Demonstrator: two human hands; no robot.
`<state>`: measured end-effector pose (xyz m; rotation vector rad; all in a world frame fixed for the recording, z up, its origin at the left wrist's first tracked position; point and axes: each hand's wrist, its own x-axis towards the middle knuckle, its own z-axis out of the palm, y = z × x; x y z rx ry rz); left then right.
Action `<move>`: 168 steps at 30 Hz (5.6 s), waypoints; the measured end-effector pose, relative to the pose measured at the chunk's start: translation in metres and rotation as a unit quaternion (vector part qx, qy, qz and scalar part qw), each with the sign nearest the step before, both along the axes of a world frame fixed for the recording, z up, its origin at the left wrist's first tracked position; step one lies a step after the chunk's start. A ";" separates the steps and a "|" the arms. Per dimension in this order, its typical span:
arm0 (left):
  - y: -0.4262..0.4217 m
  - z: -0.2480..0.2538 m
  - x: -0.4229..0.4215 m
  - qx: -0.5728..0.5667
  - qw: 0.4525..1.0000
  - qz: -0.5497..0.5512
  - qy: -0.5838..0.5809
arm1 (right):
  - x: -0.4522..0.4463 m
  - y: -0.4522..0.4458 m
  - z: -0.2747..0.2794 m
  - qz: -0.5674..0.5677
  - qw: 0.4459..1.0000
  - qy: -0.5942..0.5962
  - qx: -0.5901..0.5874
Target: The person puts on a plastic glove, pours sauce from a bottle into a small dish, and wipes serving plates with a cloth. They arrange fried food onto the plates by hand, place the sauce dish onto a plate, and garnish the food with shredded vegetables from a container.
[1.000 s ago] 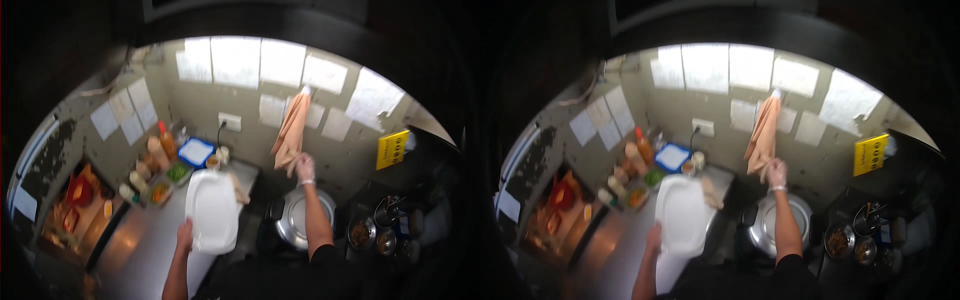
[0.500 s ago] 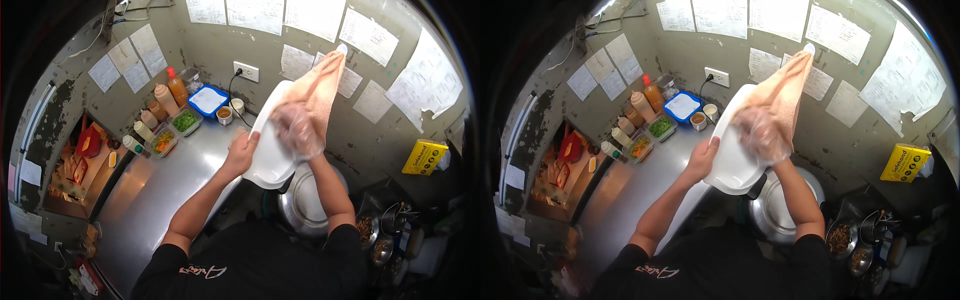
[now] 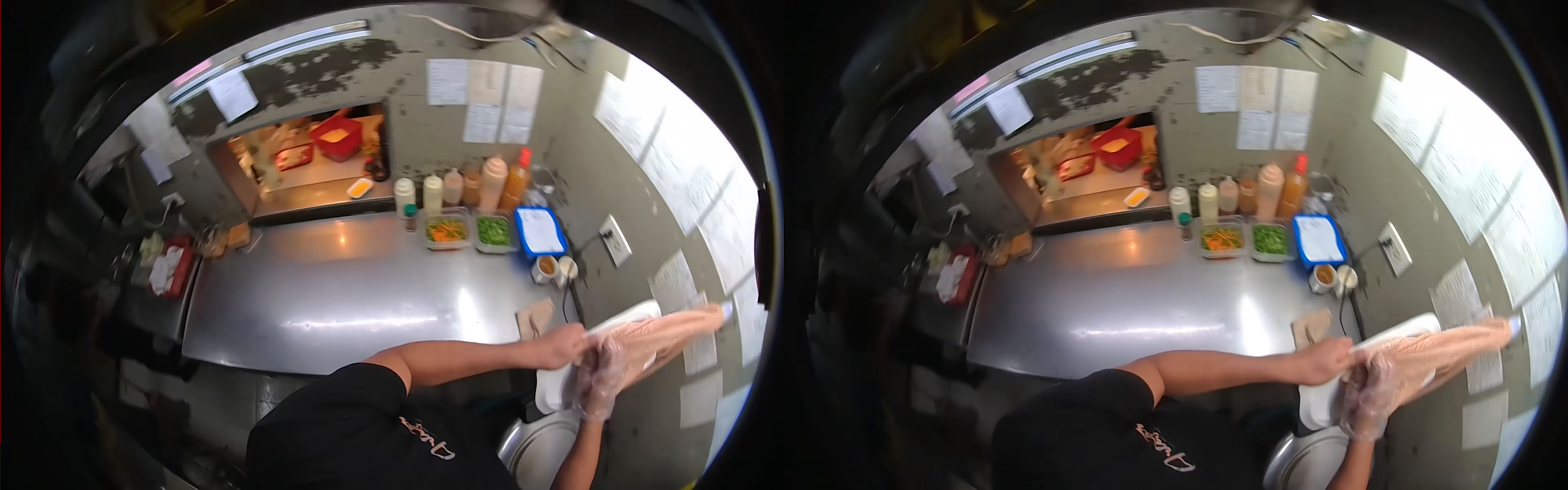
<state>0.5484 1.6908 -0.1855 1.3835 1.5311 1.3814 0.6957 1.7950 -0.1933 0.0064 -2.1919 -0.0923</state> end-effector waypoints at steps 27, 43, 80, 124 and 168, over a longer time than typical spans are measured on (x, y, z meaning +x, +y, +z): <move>-0.425 -0.152 -0.170 -0.238 0.848 0.470 -0.068 | -0.186 -0.206 -0.055 0.111 0.797 -0.514 -0.295; -0.392 -0.228 -0.131 -0.282 0.754 0.574 0.152 | -0.326 -0.185 -0.251 0.172 0.794 -0.530 -0.242; -0.700 -0.239 0.244 0.029 0.366 0.912 -0.183 | -0.251 -0.612 -0.253 0.540 0.668 -0.499 0.112; -1.029 -0.176 0.469 0.129 -0.016 0.927 -0.352 | 0.150 -1.435 -0.190 0.619 0.319 -0.705 0.135; -1.027 -0.234 0.644 0.389 -0.323 0.863 -0.023 | 0.386 -1.419 -0.221 0.465 -0.081 -0.880 0.062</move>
